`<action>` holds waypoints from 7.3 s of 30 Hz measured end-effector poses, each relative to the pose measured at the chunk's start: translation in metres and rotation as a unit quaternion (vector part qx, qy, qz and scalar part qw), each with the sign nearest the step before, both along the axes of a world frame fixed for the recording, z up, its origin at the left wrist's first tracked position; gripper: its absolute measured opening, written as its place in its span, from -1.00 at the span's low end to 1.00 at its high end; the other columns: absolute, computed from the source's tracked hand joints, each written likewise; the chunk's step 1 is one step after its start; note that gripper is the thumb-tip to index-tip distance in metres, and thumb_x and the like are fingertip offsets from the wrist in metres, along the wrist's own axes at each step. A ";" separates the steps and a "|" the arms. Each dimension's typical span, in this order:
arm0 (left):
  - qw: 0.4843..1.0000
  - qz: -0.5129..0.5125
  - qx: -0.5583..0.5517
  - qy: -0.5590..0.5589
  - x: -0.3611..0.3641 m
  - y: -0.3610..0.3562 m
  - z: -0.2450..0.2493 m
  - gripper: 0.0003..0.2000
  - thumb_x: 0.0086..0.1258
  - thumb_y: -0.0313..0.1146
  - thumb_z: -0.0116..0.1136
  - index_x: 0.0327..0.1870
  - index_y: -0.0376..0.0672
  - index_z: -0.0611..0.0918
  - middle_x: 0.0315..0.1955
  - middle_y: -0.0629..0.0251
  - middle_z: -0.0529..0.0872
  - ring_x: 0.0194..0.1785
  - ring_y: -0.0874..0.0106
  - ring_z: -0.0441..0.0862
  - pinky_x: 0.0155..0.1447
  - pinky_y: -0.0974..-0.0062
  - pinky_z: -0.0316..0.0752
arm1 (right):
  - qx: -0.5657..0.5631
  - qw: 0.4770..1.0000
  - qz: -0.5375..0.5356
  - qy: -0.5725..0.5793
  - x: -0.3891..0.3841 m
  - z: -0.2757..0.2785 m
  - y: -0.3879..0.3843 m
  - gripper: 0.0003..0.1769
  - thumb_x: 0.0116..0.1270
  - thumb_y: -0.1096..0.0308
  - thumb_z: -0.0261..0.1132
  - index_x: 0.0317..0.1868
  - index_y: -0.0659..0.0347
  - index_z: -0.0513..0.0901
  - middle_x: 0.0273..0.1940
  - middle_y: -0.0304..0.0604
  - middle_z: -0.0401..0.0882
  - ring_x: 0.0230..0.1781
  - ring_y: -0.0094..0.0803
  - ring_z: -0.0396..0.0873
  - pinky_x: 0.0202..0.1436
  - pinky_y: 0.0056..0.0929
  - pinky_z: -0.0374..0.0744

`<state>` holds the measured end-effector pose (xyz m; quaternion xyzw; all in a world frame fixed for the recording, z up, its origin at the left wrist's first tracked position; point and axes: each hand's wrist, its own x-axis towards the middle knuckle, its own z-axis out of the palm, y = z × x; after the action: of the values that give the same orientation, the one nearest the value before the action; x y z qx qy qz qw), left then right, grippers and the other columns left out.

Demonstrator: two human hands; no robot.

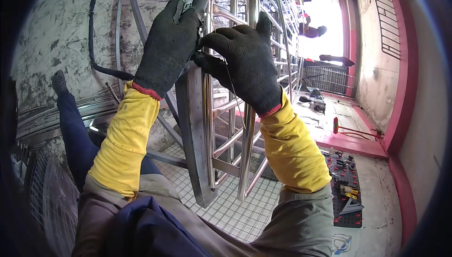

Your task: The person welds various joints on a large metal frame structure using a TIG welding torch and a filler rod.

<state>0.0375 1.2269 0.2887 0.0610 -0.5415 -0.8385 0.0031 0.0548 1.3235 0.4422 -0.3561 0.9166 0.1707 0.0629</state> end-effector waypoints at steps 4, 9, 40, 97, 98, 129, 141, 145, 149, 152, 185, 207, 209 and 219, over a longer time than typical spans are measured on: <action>1.000 -0.016 0.017 -0.008 0.002 -0.004 0.003 -0.65 0.72 -0.21 0.02 0.11 -0.40 0.62 -0.40 0.28 0.63 -0.41 0.51 0.58 -0.32 0.47 0.53 | 0.014 1.000 0.001 0.009 0.002 0.001 -0.002 -0.67 0.24 0.16 0.65 -0.01 -0.01 0.85 -0.11 -0.28 0.86 -0.09 -0.33 0.74 0.26 -0.16 0.38; 1.000 -0.001 0.031 0.005 0.000 -0.001 0.001 -0.68 0.72 -0.25 0.06 0.15 -0.37 0.63 -0.39 0.30 0.65 -0.40 0.52 0.59 -0.33 0.46 0.53 | -0.013 1.000 -0.002 -0.004 0.000 0.000 -0.001 -0.65 0.23 0.17 0.66 -0.01 0.05 0.84 -0.09 -0.20 0.86 -0.06 -0.24 0.76 0.24 -0.16 0.46; 0.996 -0.014 0.094 0.002 0.002 -0.006 0.006 -0.73 0.72 -0.33 0.07 0.16 -0.36 0.65 -0.34 0.28 0.68 -0.35 0.52 0.60 -0.23 0.47 0.55 | -0.029 0.999 0.015 -0.005 0.000 0.000 -0.001 -0.60 0.26 0.08 0.62 0.01 0.09 0.83 -0.05 -0.13 0.86 0.00 -0.15 0.78 0.33 -0.13 0.46; 0.998 -0.006 0.055 0.004 0.007 -0.004 0.002 -0.60 0.64 -0.24 0.05 0.27 -0.40 0.62 -0.04 -0.27 0.79 0.08 -0.17 0.79 0.14 0.02 0.68 | -0.032 0.999 0.007 -0.005 0.001 0.001 0.001 -0.57 0.20 0.12 0.67 0.03 0.06 0.83 -0.03 -0.16 0.86 -0.02 -0.16 0.76 0.19 -0.14 0.54; 0.997 0.015 0.067 0.017 0.005 0.000 0.000 -0.60 0.65 -0.26 0.05 0.31 -0.38 0.61 -0.01 -0.25 0.79 0.11 -0.15 0.79 0.16 0.04 0.68 | -0.074 0.997 0.017 -0.013 -0.001 -0.001 0.005 -0.57 0.21 0.11 0.66 0.03 0.10 0.82 -0.03 -0.11 0.85 -0.02 -0.10 0.76 0.19 -0.11 0.58; 1.000 -0.002 0.020 0.008 0.007 0.001 -0.007 -0.71 0.72 -0.24 0.07 0.12 -0.34 0.61 -0.40 0.37 0.61 -0.44 0.60 0.55 -0.38 0.52 0.51 | -0.015 1.000 -0.010 -0.004 0.003 0.001 0.000 -0.53 0.18 0.09 0.69 0.07 0.05 0.84 -0.02 -0.17 0.87 0.00 -0.20 0.77 0.27 -0.13 0.48; 0.998 -0.034 0.053 -0.012 0.010 -0.010 0.003 -0.60 0.65 -0.25 0.01 0.22 -0.45 0.61 -0.18 -0.26 0.77 -0.06 -0.11 0.82 0.04 0.05 0.71 | 0.004 1.000 -0.012 0.004 0.003 0.003 -0.002 -0.54 0.18 0.08 0.69 0.06 0.03 0.84 -0.03 -0.21 0.87 -0.01 -0.24 0.76 0.23 -0.14 0.48; 0.997 -0.001 0.079 0.025 0.008 -0.004 0.001 -0.77 0.73 -0.34 0.06 0.13 -0.32 0.63 -0.38 0.43 0.60 -0.41 0.66 0.54 -0.34 0.60 0.51 | -0.090 0.996 0.000 0.000 0.000 -0.005 0.008 -0.56 0.24 -0.09 0.62 -0.02 -0.02 0.84 -0.12 -0.24 0.85 -0.06 -0.21 0.78 0.43 0.02 0.26; 0.994 0.002 0.105 0.018 0.008 -0.002 0.000 -0.77 0.73 -0.33 0.06 0.12 -0.31 0.63 -0.38 0.44 0.59 -0.42 0.66 0.53 -0.34 0.60 0.52 | -0.086 0.996 -0.001 -0.005 -0.002 -0.005 0.010 -0.58 0.24 -0.09 0.61 -0.03 -0.02 0.84 -0.13 -0.24 0.85 -0.06 -0.21 0.78 0.44 0.03 0.25; 0.998 0.006 0.063 0.020 0.007 0.003 -0.007 -0.77 0.74 -0.30 0.06 0.09 -0.30 0.61 -0.40 0.45 0.55 -0.43 0.66 0.53 -0.37 0.60 0.52 | -0.064 0.998 0.019 -0.011 -0.001 0.000 0.004 -0.54 0.21 0.07 0.66 0.03 0.10 0.81 -0.04 -0.12 0.85 0.01 -0.12 0.77 0.22 -0.08 0.58; 0.998 -0.043 0.051 -0.022 0.014 -0.009 0.003 -0.57 0.63 -0.23 0.06 0.23 -0.48 0.61 -0.18 -0.34 0.77 -0.09 -0.17 0.82 0.01 0.05 0.71 | 0.005 1.000 -0.008 0.010 0.003 0.002 0.000 -0.54 0.17 0.09 0.71 0.04 0.02 0.84 -0.04 -0.23 0.87 -0.02 -0.28 0.77 0.24 -0.11 0.48; 0.998 -0.022 0.057 0.017 0.015 -0.004 -0.005 -0.67 0.72 -0.23 0.03 0.17 -0.37 0.59 -0.36 0.32 0.61 -0.42 0.59 0.55 -0.38 0.53 0.52 | -0.001 1.000 -0.007 0.009 0.002 0.000 0.003 -0.54 0.17 0.08 0.71 0.06 -0.04 0.84 -0.03 -0.29 0.87 -0.04 -0.35 0.77 0.25 -0.16 0.37; 0.998 0.009 0.035 0.047 0.013 -0.001 -0.006 -0.69 0.73 -0.25 0.05 0.18 -0.34 0.61 -0.38 0.37 0.61 -0.43 0.61 0.56 -0.38 0.55 0.52 | -0.036 0.999 0.012 0.029 0.001 -0.005 0.007 -0.61 0.22 -0.06 0.65 -0.08 -0.03 0.85 -0.20 -0.28 0.84 -0.14 -0.27 0.78 0.28 -0.07 0.35; 0.999 -0.016 0.046 0.009 0.016 -0.007 -0.001 -0.57 0.62 -0.23 0.10 0.23 -0.49 0.58 -0.26 -0.30 0.76 -0.14 -0.15 0.81 -0.08 0.02 0.70 | -0.016 1.000 0.008 0.017 0.003 0.001 0.004 -0.55 0.15 0.08 0.72 0.03 -0.03 0.85 -0.06 -0.28 0.88 -0.07 -0.33 0.78 0.22 -0.19 0.41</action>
<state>0.0536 1.2199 0.2879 0.0446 -0.5033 -0.8629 -0.0086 0.0575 1.3272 0.4428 -0.3614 0.9173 0.1621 0.0401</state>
